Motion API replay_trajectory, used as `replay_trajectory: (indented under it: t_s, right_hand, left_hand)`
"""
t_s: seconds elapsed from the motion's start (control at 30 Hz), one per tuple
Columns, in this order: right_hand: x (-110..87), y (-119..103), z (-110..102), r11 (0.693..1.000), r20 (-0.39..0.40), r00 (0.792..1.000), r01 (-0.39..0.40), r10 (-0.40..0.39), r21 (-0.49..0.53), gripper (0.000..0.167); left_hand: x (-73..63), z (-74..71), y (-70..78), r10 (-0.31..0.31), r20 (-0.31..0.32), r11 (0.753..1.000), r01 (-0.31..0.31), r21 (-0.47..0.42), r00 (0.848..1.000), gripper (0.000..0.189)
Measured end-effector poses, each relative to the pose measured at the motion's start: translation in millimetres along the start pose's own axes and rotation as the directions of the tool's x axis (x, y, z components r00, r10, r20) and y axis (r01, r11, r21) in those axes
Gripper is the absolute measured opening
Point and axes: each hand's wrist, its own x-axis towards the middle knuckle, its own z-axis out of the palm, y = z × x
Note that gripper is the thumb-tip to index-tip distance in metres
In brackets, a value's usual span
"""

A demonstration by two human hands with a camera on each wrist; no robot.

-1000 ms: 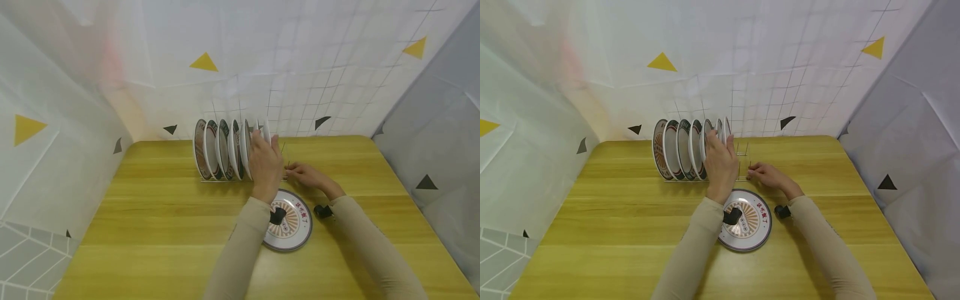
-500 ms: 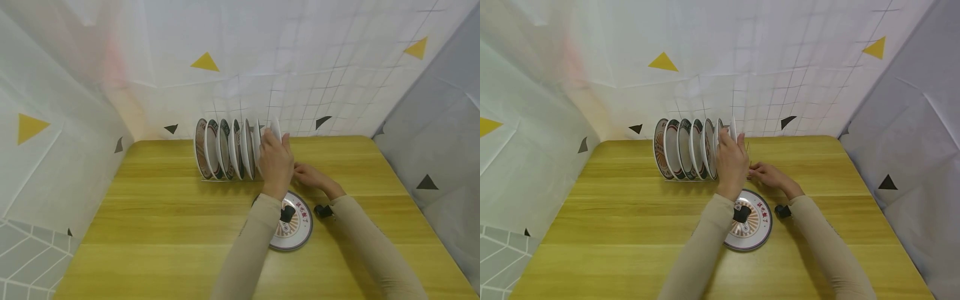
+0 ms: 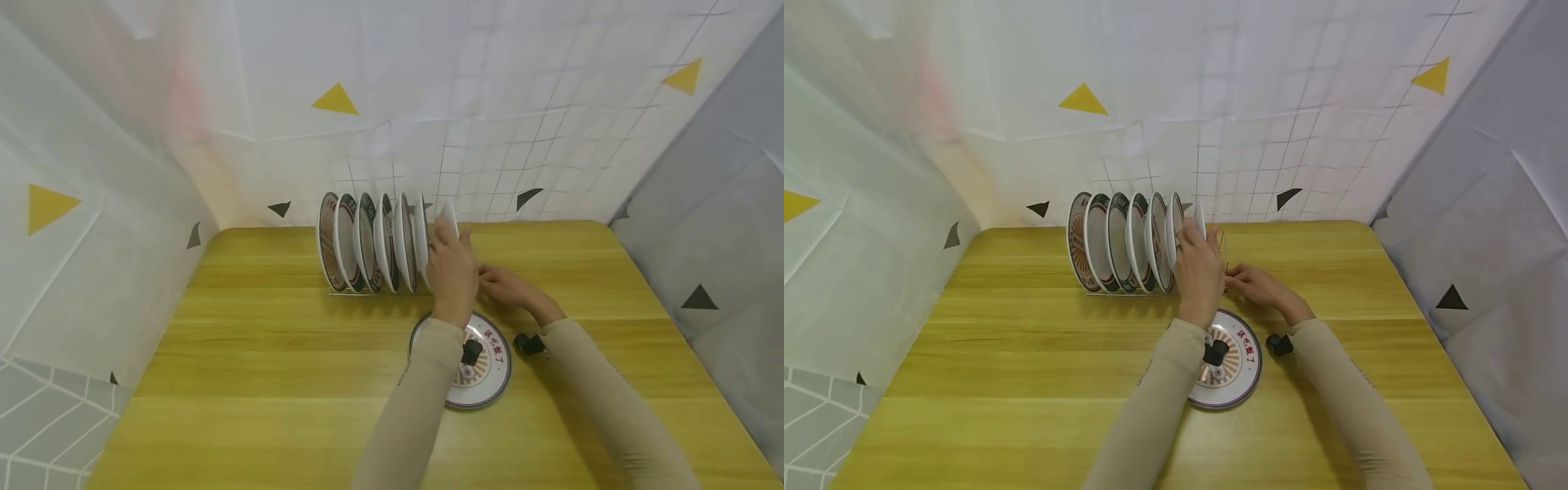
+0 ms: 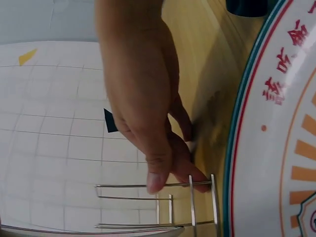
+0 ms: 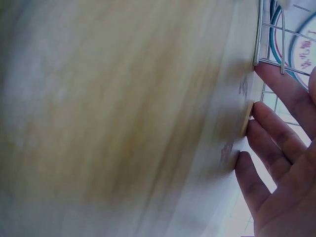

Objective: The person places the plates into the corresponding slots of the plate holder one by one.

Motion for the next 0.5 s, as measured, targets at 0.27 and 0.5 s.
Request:
replay_trajectory:
  t_s: [0.27, 0.5]
  right_hand:
    - [0.2, -1.6, -1.5, 1.0, -0.016, 1.0, 0.018, -0.018, -0.007, 0.032]
    - [-1.5, -3.2, -0.4, 1.0, 0.0, 1.0, -0.007, 0.007, 0.002, 0.034]
  left_hand:
    - [-2.8, 6.8, -4.4, 0.014, -0.023, 0.999, -0.013, 0.041, 1.0, 0.047]
    - [-3.6, 8.9, -4.3, -0.003, -0.007, 0.998, 0.003, 0.057, 1.0, 0.05]
